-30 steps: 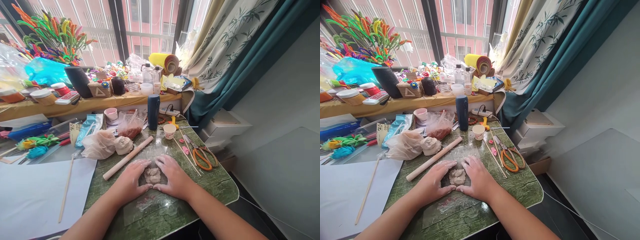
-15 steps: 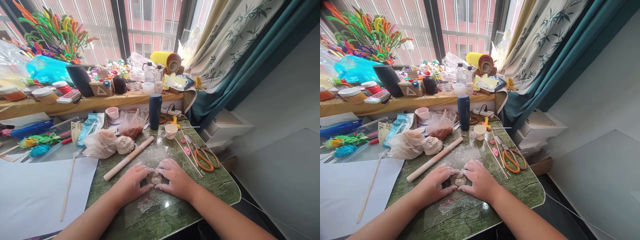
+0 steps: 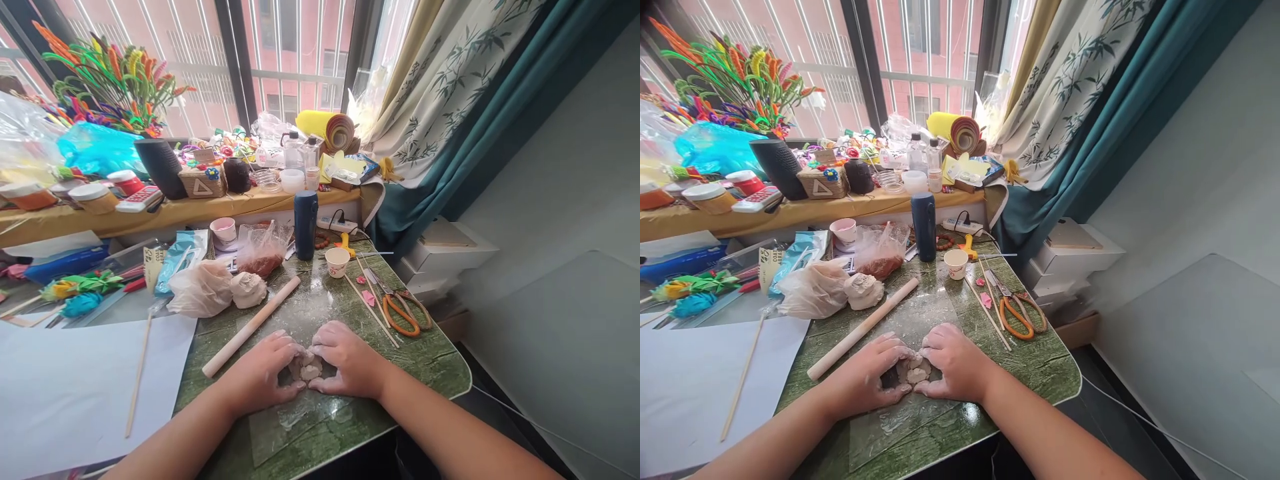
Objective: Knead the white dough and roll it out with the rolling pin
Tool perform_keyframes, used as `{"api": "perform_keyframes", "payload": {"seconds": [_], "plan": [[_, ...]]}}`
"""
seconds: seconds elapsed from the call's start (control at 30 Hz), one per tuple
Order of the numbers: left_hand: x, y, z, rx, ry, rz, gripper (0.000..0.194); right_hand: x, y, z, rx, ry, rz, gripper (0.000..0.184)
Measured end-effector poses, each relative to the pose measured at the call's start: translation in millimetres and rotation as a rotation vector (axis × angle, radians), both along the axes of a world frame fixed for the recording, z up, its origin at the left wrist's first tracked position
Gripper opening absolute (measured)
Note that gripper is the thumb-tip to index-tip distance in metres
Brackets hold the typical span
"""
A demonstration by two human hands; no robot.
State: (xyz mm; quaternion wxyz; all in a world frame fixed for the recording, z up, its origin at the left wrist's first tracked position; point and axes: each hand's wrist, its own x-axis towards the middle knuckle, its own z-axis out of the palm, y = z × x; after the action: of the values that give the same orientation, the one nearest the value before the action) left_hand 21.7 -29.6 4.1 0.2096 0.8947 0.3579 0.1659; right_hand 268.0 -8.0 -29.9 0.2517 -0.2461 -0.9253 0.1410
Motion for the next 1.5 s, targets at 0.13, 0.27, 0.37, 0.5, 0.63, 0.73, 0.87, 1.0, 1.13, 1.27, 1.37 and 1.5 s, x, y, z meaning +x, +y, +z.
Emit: {"api": "perform_keyframes", "payload": {"seconds": [0.13,0.27,0.37,0.5,0.63,0.73,0.87,1.0,1.13,1.27,1.37,1.5], "plan": [[-0.1,-2.6,1.4,-0.007,0.031,-0.019,0.043,1.4,0.0,1.5,0.003,-0.002,0.038,0.035],[-0.3,-3.7,2.6,-0.035,0.029,-0.039,0.044,1.7,-0.5,1.6,0.003,0.002,0.068,0.034],[0.7,-3.2,4.1,-0.040,0.041,-0.035,0.040,2.1,-0.5,1.2,-0.010,0.017,0.059,0.036],[1.1,-3.1,7.5,-0.042,0.017,-0.038,0.043,5.6,0.4,1.1,-0.027,0.040,0.008,0.055],[-3.7,-4.8,6.6,-0.004,-0.086,0.020,0.043,3.7,-6.1,5.3,-0.042,0.023,-0.020,0.068],[-8.3,-3.1,2.0,0.026,-0.191,0.234,0.024,-10.2,-21.6,8.8,-0.090,-0.037,-0.110,0.064],[-9.1,3.8,-1.4,0.002,-0.252,0.402,0.024,-34.5,-44.1,6.0,-0.119,-0.061,-0.191,0.058],[-4.8,10.2,-3.7,-0.010,-0.183,0.388,0.022,-43.0,-49.3,1.3,-0.104,-0.047,-0.116,0.044],[-0.5,14.3,-10.8,0.035,-0.071,0.303,0.020,-40.2,-45.0,1.2,-0.111,-0.065,-0.093,0.024],[0.4,17.1,-15.2,0.081,-0.004,0.228,0.027,-37.9,-42.6,2.1,-0.107,-0.038,-0.065,0.021],[-0.9,18.3,-16.9,0.096,0.005,0.217,0.030,-34.7,-40.4,4.0,-0.125,-0.027,-0.010,0.016],[-2.3,19.0,-21.9,0.085,0.037,0.249,0.034,-24.7,-36.2,8.1,-0.131,-0.046,0.107,0.017]]}}
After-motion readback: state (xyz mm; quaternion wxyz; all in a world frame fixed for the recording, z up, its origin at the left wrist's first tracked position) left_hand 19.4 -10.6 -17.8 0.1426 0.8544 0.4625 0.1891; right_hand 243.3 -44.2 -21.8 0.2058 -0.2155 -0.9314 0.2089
